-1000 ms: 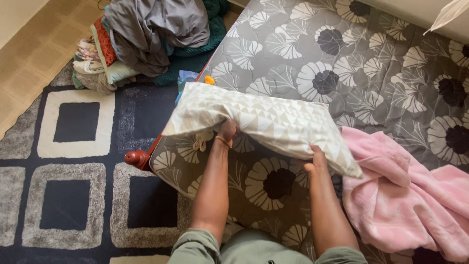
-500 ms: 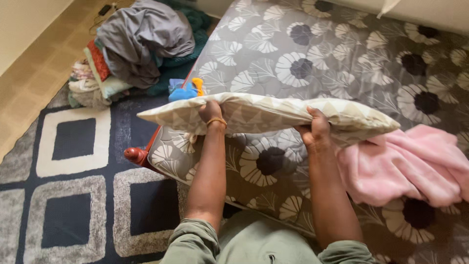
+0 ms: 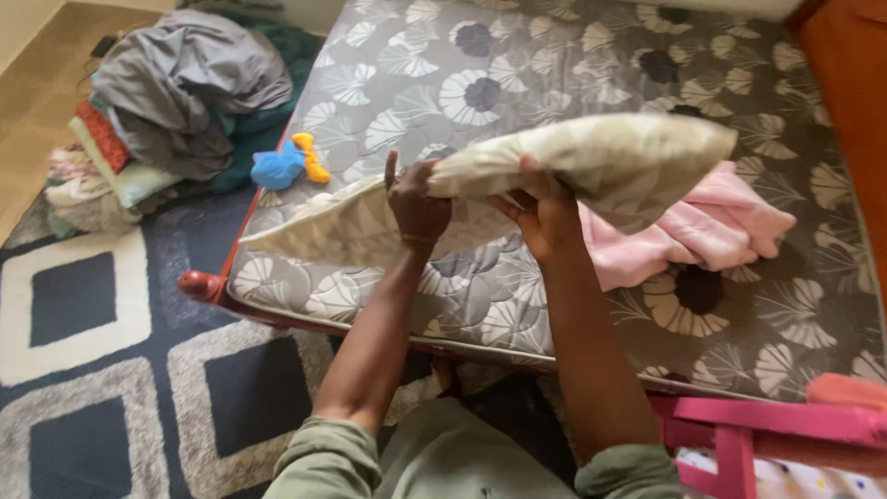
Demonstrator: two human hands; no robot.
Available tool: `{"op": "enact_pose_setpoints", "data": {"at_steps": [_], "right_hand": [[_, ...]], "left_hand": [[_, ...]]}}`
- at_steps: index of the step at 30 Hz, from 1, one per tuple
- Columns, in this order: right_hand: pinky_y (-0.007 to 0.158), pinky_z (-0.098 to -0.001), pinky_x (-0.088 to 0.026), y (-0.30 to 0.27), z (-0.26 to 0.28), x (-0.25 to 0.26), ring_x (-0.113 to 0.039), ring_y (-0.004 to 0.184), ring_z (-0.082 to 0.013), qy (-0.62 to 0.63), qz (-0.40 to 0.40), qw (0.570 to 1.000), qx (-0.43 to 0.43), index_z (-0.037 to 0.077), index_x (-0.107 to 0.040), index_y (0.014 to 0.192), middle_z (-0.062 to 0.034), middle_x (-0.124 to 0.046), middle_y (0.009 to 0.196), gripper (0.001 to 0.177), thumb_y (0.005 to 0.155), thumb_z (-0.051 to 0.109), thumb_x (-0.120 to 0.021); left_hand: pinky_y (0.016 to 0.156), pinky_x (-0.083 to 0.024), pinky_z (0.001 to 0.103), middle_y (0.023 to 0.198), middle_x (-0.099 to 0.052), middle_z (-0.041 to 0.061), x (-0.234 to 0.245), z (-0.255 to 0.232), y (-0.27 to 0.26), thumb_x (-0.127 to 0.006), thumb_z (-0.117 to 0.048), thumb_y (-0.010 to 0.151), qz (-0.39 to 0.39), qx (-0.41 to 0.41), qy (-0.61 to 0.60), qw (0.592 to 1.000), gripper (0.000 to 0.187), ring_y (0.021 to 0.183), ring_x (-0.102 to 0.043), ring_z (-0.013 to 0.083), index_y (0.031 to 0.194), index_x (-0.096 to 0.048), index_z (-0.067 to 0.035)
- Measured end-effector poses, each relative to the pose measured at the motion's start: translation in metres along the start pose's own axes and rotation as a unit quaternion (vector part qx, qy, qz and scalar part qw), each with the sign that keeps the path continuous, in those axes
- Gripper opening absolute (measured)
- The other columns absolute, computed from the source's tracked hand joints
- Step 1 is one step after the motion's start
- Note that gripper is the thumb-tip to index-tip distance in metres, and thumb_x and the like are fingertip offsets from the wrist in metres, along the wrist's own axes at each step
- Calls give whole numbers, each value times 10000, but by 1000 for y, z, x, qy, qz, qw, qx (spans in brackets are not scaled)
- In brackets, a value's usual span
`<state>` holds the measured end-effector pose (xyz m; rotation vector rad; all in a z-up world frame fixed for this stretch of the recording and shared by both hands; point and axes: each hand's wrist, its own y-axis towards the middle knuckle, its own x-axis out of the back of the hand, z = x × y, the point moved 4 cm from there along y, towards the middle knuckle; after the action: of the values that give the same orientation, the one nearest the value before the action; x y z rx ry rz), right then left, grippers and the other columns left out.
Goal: The person smooths a sheet in a crib, places a pillow and a blanket on top, and adjusts the bedding inside the crib.
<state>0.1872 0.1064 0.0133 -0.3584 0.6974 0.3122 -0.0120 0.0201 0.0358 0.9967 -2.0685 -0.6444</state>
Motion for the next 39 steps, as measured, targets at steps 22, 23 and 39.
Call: {"op": "enact_pose_setpoints", "data": {"at_steps": [22, 23, 39], "right_hand": [[1063, -508, -500, -240, -56, 273, -607, 1254, -344, 10, -159, 979, 131, 41, -469, 1490, -158, -629, 1379, 789, 823, 273, -821], [1049, -511, -511, -248, -50, 258, -620, 1234, -352, -2, -155, 977, 147, 40, -472, 1485, -169, -633, 1364, 793, 809, 251, -828], [1004, -501, -543, -448, -57, 193, -647, 1176, -308, -45, -368, 884, 285, 107, -498, 1444, -96, -652, 1284, 805, 705, 153, -813]], "left_hand": [[726, -578, 278, 951, -762, 81, -13, -48, -32, -868, -139, 775, 114, 256, -455, 845, 367, 792, -702, 147, 1061, -732, 46], [720, -565, 281, 945, -766, 91, -9, -46, -33, -861, -191, 816, 133, 266, -443, 846, 367, 783, -695, 154, 1068, -738, 46], [666, -565, 316, 1052, -731, 65, -41, -118, -140, -799, -102, 801, 432, 285, -536, 667, 537, 834, -682, 159, 1309, -631, -50]]}}
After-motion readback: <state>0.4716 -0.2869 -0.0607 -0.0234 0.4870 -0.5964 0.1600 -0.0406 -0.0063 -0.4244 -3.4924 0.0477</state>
